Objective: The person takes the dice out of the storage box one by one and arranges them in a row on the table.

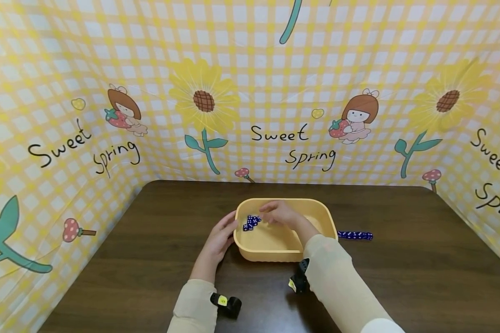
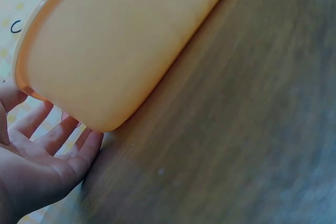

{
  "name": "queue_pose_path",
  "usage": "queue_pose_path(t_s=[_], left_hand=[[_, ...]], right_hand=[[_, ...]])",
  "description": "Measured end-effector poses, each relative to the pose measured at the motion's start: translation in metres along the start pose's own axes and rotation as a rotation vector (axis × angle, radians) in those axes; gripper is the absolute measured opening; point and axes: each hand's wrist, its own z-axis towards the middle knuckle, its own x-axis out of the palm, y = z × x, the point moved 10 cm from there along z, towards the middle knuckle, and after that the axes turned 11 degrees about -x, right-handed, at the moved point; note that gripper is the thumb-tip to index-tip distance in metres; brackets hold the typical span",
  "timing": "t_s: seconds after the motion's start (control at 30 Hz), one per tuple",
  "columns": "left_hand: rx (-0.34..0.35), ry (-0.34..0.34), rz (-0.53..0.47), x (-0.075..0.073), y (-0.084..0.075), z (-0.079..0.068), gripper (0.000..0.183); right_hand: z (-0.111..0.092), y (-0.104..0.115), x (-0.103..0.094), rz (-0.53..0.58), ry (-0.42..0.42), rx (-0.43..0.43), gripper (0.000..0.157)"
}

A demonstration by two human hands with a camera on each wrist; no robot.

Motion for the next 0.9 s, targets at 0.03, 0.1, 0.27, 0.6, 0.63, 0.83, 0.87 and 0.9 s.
queue_pose_path(t_s=[0.03, 0.1, 0.27, 0.6, 0.63, 0.83, 0.87, 0.9], left_hand=[[0.002, 0.002, 0.002, 0.0, 0.0, 0.0, 0.042], [0.0, 0.0, -0.001, 0.001, 0.0, 0.0, 0.042], [-0.002, -0.005, -0.003, 0.0, 0.001, 0.0, 0.042], [-0.005, -0.007, -0.016, -0.001, 0.001, 0.001, 0.042], [-0.006, -0.007, -0.014, -0.001, 0.001, 0.001, 0.042], [-0.01, -0.013, -0.013, -0.001, 0.002, 0.001, 0.042], [-0.009, -0.013, -0.011, -0.001, 0.002, 0.001, 0.042], [-0.01, -0.015, -0.013, -0.002, 0.002, 0.001, 0.042]], right_hand=[[0.0, -0.002, 0.0, -0.018, 0.005, 0.016, 0.033], [0.0, -0.004, 0.001, -0.065, 0.023, 0.028, 0.033], [0.001, -0.003, 0.005, -0.148, 0.063, 0.028, 0.034], [-0.004, 0.01, 0.012, -0.29, 0.095, -0.036, 0.034], [-0.005, 0.01, 0.013, -0.294, 0.098, -0.027, 0.035], [0.006, -0.004, 0.012, -0.289, 0.089, -0.024, 0.036], [0.015, -0.016, 0.01, -0.286, 0.094, -0.056, 0.033], [0.023, -0.028, 0.008, -0.283, 0.099, -0.083, 0.031]])
